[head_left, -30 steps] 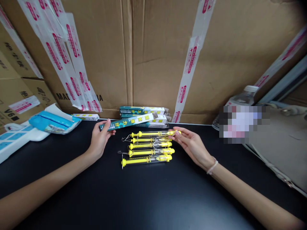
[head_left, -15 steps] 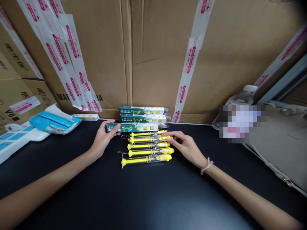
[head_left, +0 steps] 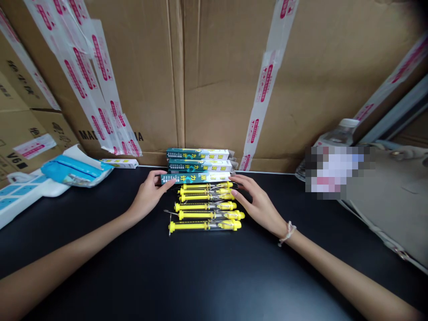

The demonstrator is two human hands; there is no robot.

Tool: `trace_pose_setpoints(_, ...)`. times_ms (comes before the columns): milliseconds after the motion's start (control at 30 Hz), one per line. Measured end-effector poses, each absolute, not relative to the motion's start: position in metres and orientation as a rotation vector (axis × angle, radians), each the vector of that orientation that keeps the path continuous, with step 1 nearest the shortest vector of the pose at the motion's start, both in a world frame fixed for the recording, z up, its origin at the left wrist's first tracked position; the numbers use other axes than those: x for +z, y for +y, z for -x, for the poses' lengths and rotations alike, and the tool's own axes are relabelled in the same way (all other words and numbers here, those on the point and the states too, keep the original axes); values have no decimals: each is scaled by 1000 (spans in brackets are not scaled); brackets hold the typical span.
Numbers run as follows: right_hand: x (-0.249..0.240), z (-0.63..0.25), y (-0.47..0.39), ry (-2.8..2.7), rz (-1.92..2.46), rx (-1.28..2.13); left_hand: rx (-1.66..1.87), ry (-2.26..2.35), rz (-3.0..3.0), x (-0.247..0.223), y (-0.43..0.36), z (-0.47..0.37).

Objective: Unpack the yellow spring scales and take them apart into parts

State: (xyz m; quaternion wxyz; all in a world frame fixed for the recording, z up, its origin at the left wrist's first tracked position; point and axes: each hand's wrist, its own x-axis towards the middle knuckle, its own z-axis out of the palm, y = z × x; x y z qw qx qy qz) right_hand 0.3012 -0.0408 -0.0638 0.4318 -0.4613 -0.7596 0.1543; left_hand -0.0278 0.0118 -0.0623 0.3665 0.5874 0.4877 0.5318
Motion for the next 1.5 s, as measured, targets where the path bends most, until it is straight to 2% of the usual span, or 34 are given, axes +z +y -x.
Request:
trace_pose_setpoints(833, -89, -310, -1, -1432, 1260, 612, 1339, 1370, -1703, -65, 22, 27)
trace_pose_setpoints(1500, -72, -312, 0, -1726, 1271, 364, 1085, 1564, -1973, -57, 24, 33)
